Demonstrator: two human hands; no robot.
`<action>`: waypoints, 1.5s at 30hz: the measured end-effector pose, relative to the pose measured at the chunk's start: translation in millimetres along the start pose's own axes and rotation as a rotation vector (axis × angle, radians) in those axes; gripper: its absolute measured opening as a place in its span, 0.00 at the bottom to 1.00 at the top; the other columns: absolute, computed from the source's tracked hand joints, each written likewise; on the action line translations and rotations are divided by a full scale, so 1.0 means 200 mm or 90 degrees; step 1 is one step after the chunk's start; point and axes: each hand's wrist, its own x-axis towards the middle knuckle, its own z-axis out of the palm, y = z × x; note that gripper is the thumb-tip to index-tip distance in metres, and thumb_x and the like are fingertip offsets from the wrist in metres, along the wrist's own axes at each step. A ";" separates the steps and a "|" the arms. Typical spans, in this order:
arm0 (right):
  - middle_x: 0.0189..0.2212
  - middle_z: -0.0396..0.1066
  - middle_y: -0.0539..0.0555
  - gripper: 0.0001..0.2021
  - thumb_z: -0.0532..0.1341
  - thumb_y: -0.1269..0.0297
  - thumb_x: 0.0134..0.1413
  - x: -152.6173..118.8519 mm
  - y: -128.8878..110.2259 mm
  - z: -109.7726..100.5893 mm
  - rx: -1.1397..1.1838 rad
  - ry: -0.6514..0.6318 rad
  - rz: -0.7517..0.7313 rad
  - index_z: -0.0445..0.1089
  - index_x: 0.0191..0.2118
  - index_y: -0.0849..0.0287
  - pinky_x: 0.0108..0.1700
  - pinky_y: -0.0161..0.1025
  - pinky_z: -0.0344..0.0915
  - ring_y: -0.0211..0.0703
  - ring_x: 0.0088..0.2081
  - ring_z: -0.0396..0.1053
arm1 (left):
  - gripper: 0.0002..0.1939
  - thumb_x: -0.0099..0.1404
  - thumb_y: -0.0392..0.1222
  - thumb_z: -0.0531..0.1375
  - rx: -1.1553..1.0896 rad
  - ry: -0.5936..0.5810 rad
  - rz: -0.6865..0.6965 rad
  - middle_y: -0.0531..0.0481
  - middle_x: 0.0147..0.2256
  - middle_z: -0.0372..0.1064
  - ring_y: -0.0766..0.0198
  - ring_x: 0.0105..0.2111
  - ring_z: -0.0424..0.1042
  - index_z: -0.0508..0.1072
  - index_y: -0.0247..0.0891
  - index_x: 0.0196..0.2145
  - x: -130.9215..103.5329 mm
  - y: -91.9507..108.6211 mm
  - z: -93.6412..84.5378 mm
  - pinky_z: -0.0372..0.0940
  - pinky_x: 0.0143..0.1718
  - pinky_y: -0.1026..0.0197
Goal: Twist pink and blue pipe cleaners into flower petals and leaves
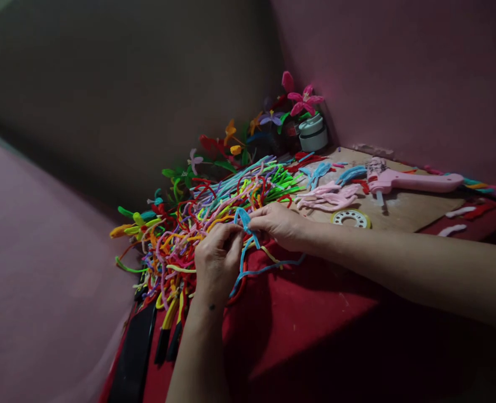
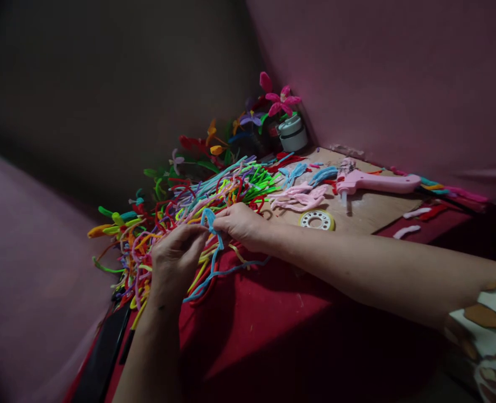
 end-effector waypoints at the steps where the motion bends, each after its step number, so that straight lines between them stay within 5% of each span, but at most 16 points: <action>1: 0.11 0.55 0.45 0.05 0.55 0.75 0.36 0.00 0.00 0.00 -0.027 0.000 -0.009 0.66 0.17 0.64 0.19 0.30 0.50 0.29 0.15 0.52 | 0.04 0.57 0.37 0.57 0.021 -0.002 0.008 0.52 0.26 0.70 0.68 0.26 0.68 0.72 0.36 0.28 0.00 0.00 0.00 0.61 0.30 0.66; 10: 0.20 0.65 0.48 0.09 0.56 0.69 0.42 -0.02 0.04 0.00 -0.230 -0.001 -0.118 0.73 0.26 0.64 0.26 0.30 0.56 0.32 0.23 0.59 | 0.03 0.56 0.34 0.56 0.163 0.002 -0.006 0.53 0.25 0.69 0.67 0.25 0.68 0.69 0.38 0.28 -0.02 0.03 0.03 0.60 0.28 0.67; 21: 0.18 0.63 0.46 0.09 0.54 0.71 0.44 -0.01 0.05 -0.01 -0.249 -0.003 -0.150 0.72 0.25 0.65 0.24 0.30 0.55 0.31 0.21 0.58 | 0.07 0.60 0.35 0.53 0.198 0.009 -0.003 0.49 0.30 0.69 0.62 0.30 0.71 0.64 0.38 0.38 -0.03 0.04 0.06 0.61 0.29 0.64; 25: 0.16 0.63 0.47 0.07 0.56 0.70 0.44 -0.02 0.01 -0.01 -0.175 0.033 -0.118 0.70 0.24 0.66 0.24 0.30 0.57 0.31 0.19 0.59 | 0.13 0.56 0.36 0.57 0.076 0.049 -0.017 0.49 0.34 0.68 0.65 0.31 0.70 0.64 0.38 0.41 -0.02 0.05 0.04 0.63 0.33 0.63; 28: 0.15 0.64 0.47 0.05 0.57 0.71 0.43 -0.01 -0.02 -0.01 -0.056 0.023 -0.061 0.69 0.24 0.66 0.23 0.31 0.59 0.32 0.18 0.61 | 0.18 0.51 0.39 0.62 -0.169 0.061 -0.188 0.50 0.35 0.67 0.70 0.24 0.67 0.64 0.38 0.41 0.01 0.05 0.01 0.63 0.25 0.66; 31: 0.16 0.65 0.48 0.04 0.58 0.72 0.42 0.00 -0.02 -0.01 0.043 -0.016 -0.019 0.69 0.25 0.66 0.22 0.32 0.61 0.32 0.17 0.62 | 0.17 0.49 0.42 0.64 -0.412 -0.039 -0.365 0.53 0.27 0.66 0.74 0.16 0.61 0.67 0.34 0.37 0.03 0.03 -0.02 0.57 0.16 0.69; 33: 0.16 0.65 0.48 0.04 0.58 0.73 0.42 0.00 -0.02 -0.01 0.063 -0.027 -0.009 0.70 0.26 0.65 0.22 0.32 0.63 0.32 0.17 0.62 | 0.14 0.49 0.41 0.64 -0.492 -0.085 -0.413 0.55 0.21 0.64 0.76 0.14 0.58 0.69 0.32 0.33 0.04 0.02 -0.03 0.55 0.14 0.70; 36: 0.16 0.65 0.48 0.05 0.58 0.74 0.42 -0.01 -0.01 0.00 0.048 -0.019 -0.004 0.70 0.27 0.66 0.22 0.33 0.64 0.32 0.17 0.62 | 0.13 0.47 0.39 0.66 -0.548 -0.053 -0.450 0.57 0.18 0.62 0.76 0.14 0.58 0.68 0.33 0.29 0.04 0.02 -0.02 0.54 0.15 0.72; 40: 0.12 0.64 0.48 0.05 0.57 0.75 0.42 -0.01 -0.01 0.00 0.014 0.006 0.012 0.71 0.26 0.66 0.20 0.30 0.62 0.31 0.15 0.61 | 0.11 0.49 0.40 0.65 -0.502 -0.005 -0.395 0.58 0.17 0.62 0.75 0.15 0.59 0.66 0.35 0.27 0.02 0.04 0.02 0.54 0.15 0.71; 45: 0.12 0.65 0.49 0.04 0.58 0.74 0.39 -0.01 -0.01 0.01 0.047 -0.015 0.034 0.69 0.21 0.67 0.19 0.31 0.63 0.33 0.14 0.62 | 0.06 0.55 0.39 0.60 -0.207 0.118 -0.133 0.55 0.25 0.63 0.71 0.23 0.64 0.64 0.37 0.27 -0.02 0.05 0.06 0.61 0.26 0.67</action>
